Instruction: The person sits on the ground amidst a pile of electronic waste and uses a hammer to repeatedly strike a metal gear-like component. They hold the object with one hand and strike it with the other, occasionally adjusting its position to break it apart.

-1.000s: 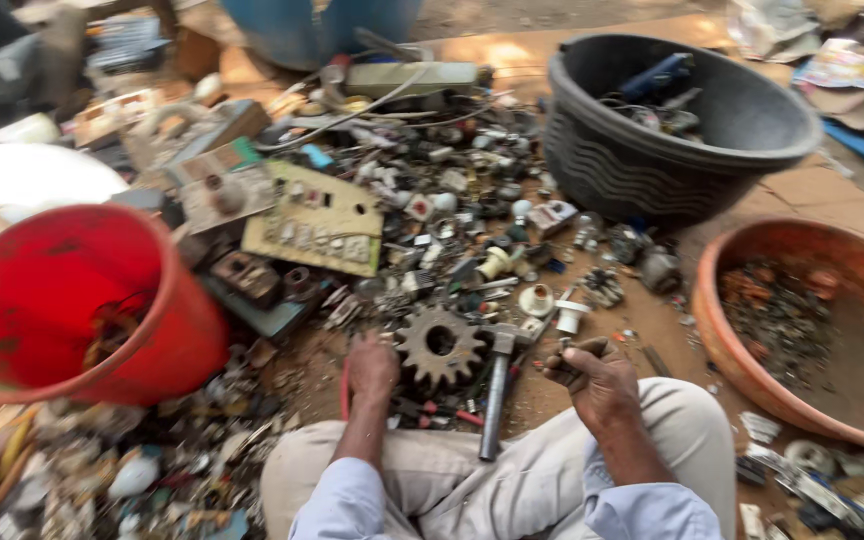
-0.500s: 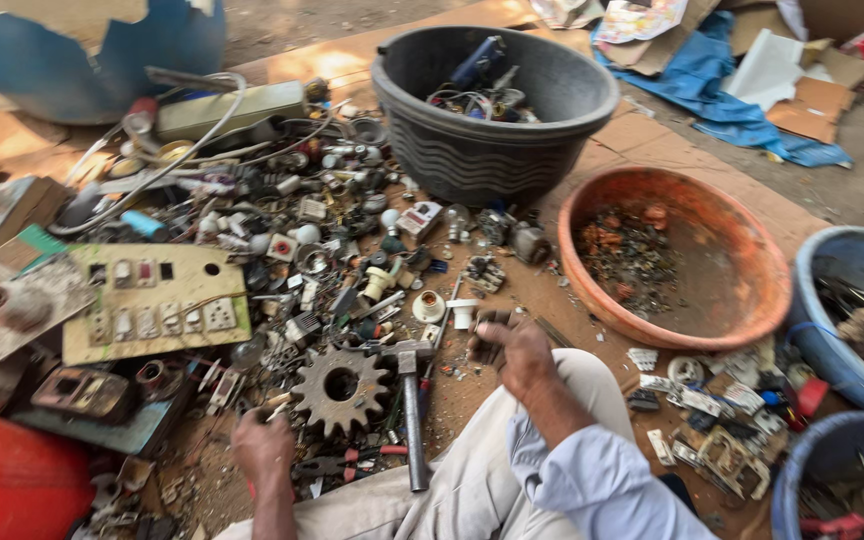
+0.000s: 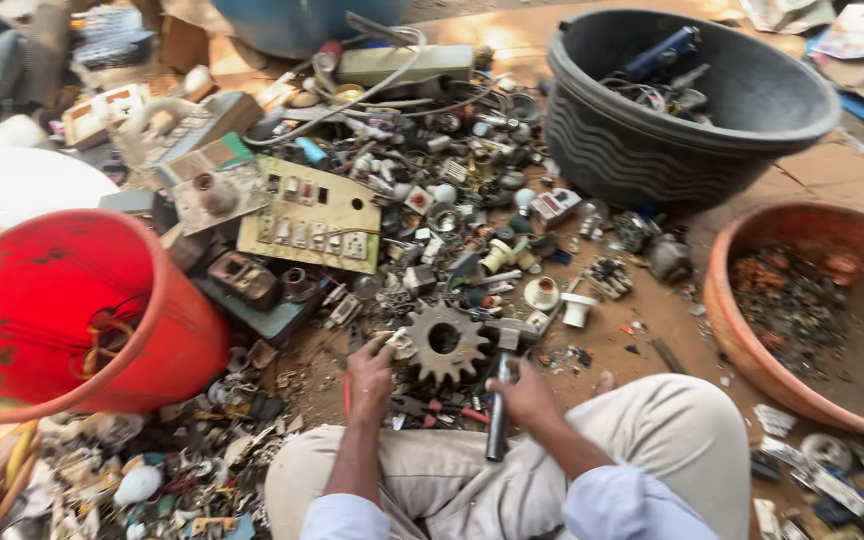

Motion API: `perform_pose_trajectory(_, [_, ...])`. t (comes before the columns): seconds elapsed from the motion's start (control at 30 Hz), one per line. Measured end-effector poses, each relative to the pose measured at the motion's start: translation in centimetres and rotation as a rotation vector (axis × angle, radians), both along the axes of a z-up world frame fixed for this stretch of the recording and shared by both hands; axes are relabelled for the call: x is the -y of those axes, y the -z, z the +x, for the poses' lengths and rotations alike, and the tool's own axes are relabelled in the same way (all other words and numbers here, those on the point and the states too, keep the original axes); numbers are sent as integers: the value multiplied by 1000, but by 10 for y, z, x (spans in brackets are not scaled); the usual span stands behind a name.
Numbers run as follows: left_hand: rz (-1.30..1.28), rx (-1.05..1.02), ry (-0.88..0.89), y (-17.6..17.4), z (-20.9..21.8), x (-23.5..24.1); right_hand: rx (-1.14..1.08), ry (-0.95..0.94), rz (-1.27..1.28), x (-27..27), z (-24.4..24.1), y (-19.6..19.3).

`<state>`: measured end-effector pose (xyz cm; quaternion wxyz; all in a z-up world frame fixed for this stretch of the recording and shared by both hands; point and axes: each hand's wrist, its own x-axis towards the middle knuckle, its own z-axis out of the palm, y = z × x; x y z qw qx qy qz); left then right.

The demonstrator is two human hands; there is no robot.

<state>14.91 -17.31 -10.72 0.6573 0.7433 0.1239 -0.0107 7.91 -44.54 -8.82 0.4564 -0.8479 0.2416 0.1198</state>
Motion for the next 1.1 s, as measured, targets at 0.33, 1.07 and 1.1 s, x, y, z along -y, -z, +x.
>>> perform_pose_trajectory(0.33, [-21,-88,-132,-19,8,15,-43,336,352,-8,20,37])
perform_pose_trajectory(1.07, [462,145,45,-5,-14,30,154,84,259,-47,-34,-80])
perform_pose_trajectory(1.1, [492,115,50,-7,-13,31,185,25,237,-49,-35,-84])
